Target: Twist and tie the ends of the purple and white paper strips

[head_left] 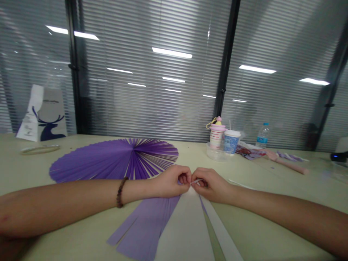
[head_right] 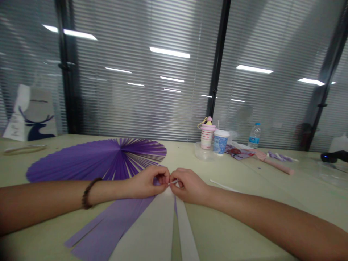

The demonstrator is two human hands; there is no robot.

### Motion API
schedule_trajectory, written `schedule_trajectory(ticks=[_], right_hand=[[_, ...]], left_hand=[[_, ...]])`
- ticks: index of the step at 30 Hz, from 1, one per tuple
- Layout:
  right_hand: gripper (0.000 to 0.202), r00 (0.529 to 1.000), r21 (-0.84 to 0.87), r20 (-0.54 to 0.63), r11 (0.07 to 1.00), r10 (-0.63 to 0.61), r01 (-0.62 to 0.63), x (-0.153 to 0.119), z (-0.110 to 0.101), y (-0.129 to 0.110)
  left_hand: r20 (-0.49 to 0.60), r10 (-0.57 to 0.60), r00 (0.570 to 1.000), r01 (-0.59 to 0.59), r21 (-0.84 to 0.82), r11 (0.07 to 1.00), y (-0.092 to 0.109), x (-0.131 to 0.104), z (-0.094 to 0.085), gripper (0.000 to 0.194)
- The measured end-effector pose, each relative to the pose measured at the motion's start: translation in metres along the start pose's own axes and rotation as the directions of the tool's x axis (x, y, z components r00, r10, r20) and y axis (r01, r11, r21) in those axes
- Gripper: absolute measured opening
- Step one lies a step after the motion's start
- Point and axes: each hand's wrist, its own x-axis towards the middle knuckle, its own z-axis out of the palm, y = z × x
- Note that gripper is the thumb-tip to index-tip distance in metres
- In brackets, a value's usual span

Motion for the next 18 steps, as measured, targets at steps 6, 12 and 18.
schedule_trajectory(ticks=[6,12,18], right_hand=[[0.009,1.000,0.001,-0.001,1.000,0.002,-0.002,0.0004,0.0017,0.0007],[0.009,1.000,0.008,-0.008,1.000,0.004,-0.004,0.0004,0.0028,0.0013],[0.009,1.000,0.011,0.002,1.000,-0.002,0.002,0.0016,0.0031,0.0014]], left_hand=[[0.016,-0.014,1.000,0.014,0.013,1.000,0.0002,-0.0012,-0.0009,0.009],[0.010,-0.011,1.000,0.011,0.030,0.999,0.0012,-0.0016,-0.0010,0.009],[0.005,0.002,1.000,-0.002,0.053,0.999,-0.0009,-0.0024,-0.0008,0.009]])
